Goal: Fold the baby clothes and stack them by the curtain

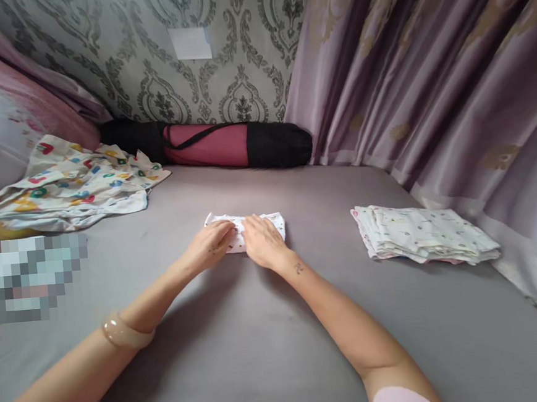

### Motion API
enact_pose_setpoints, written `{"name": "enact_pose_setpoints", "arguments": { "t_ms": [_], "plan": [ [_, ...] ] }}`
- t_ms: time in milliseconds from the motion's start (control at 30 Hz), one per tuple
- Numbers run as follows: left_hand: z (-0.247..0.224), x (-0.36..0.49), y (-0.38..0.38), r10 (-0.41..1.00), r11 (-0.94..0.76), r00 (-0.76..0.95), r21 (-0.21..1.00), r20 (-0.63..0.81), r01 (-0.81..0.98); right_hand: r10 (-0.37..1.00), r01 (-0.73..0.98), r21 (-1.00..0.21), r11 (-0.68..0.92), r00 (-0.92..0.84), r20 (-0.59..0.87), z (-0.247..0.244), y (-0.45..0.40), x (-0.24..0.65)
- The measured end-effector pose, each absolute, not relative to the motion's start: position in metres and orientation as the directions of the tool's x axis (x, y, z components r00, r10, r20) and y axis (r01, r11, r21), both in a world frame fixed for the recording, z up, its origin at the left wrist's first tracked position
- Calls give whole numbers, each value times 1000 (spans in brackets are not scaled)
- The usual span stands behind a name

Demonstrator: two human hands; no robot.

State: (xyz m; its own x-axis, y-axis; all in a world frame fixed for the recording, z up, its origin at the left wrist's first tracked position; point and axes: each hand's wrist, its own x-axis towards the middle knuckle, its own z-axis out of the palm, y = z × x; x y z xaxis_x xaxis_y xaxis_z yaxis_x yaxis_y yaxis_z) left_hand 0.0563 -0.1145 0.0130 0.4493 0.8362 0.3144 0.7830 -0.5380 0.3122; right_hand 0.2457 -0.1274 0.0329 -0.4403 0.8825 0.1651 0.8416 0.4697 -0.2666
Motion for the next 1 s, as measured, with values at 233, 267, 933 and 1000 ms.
{"name": "enact_pose_setpoints", "arguments": {
  "t_ms": [233,267,933,1000],
  "plan": [
    [-7,70,-114,896,-435,409,163,171,886,886,873,-155,463,-462,44,18,-125,235],
    [-8,69,-113,900,-428,404,154,166,891,892,880,-157,449,-451,24,17,-125,237],
    [-5,64,-114,962,-269,271,232,23,935,921,901,-201,384,-390,11,3,-124,242],
    [-6,64,-117,959,-283,274,200,75,938,919,897,-212,388,-395,12,5,-124,241]
  ]
}}
